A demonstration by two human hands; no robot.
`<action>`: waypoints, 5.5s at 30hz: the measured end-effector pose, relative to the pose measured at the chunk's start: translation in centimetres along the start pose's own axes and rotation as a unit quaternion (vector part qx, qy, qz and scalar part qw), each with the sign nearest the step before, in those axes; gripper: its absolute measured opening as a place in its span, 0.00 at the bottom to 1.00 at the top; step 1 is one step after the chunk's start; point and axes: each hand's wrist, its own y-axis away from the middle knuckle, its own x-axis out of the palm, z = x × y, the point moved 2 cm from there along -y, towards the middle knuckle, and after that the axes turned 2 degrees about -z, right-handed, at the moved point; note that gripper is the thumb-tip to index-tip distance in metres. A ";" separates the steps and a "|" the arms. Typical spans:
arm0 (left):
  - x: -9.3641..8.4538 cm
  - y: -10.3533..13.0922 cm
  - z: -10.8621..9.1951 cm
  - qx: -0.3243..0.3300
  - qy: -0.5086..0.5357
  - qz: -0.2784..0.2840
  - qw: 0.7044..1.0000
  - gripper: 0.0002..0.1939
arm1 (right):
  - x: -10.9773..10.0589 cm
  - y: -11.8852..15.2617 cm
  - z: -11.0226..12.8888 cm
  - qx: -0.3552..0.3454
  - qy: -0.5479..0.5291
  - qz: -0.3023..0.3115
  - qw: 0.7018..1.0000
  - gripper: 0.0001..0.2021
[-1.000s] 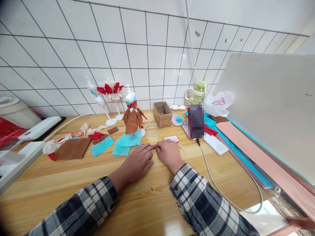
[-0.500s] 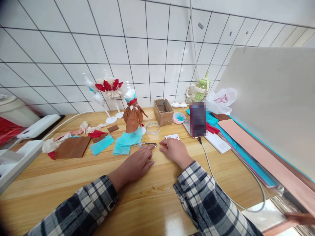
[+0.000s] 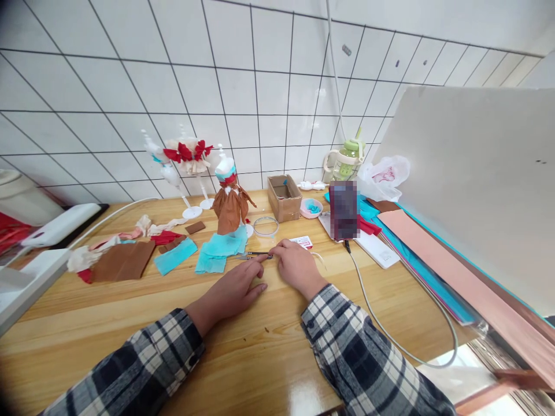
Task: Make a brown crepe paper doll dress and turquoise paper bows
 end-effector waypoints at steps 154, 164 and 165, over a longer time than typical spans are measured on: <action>-0.1 0.4 0.5 0.000 -0.094 -0.030 0.995 0.25 | 0.8 -0.6 0.0 0.051 -0.027 -0.014 0.998 0.09; -0.1 0.2 0.2 0.001 -0.123 -0.015 0.992 0.27 | 0.9 -0.6 0.4 0.040 0.016 -0.011 0.999 0.05; -0.1 0.1 0.2 0.003 -0.127 -0.014 0.992 0.27 | 0.9 -0.5 0.4 0.038 0.018 -0.010 0.999 0.05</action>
